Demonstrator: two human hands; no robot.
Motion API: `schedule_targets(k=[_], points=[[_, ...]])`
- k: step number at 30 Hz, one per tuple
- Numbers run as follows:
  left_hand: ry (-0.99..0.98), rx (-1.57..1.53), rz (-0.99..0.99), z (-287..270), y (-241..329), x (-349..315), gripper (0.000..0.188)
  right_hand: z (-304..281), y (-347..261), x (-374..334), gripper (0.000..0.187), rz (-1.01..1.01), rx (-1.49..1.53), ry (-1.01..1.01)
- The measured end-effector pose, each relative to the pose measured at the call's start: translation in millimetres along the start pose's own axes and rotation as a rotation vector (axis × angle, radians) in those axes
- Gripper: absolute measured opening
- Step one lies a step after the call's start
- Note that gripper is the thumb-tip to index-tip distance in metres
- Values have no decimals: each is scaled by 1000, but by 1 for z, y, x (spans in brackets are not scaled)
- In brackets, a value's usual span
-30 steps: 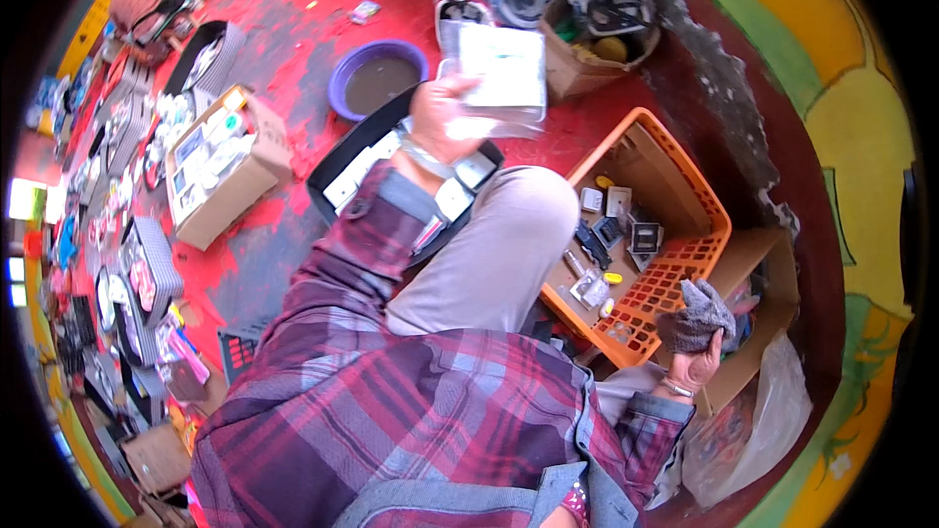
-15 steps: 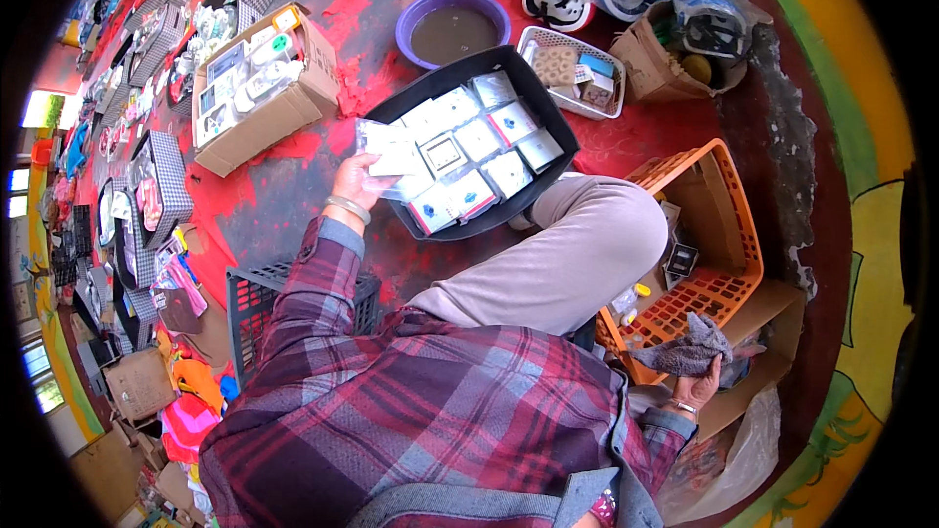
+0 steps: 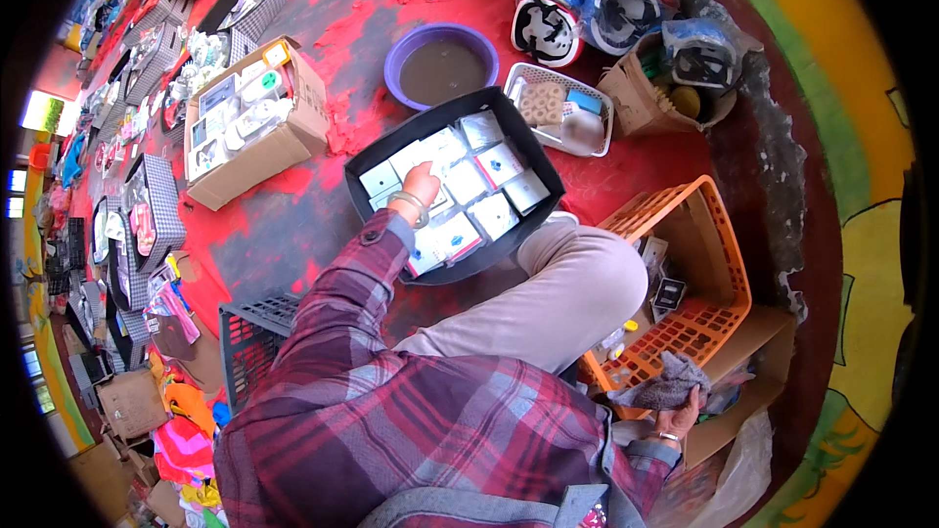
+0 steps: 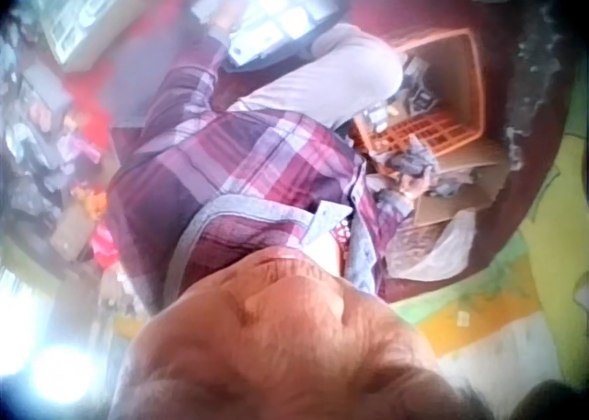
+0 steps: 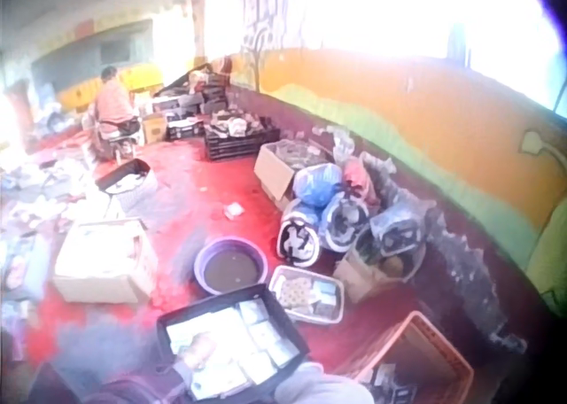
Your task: The person picks up packaged components from an orange crate, wipes them with a grey cloth, and places them into a black sorting tray on the floor.
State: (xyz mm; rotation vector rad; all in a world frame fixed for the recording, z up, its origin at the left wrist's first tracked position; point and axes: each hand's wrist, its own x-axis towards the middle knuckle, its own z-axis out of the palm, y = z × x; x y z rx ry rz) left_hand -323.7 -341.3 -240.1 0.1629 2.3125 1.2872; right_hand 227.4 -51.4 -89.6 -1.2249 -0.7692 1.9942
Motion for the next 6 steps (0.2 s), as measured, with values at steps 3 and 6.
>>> schedule_targets(k=[3,6], points=[[40,220,59,36,8,30,49,-5,0,6,47,-19,-32,25],[-35,316,85,57,44,44,48,4,1,6,53,-11,-69,-122]])
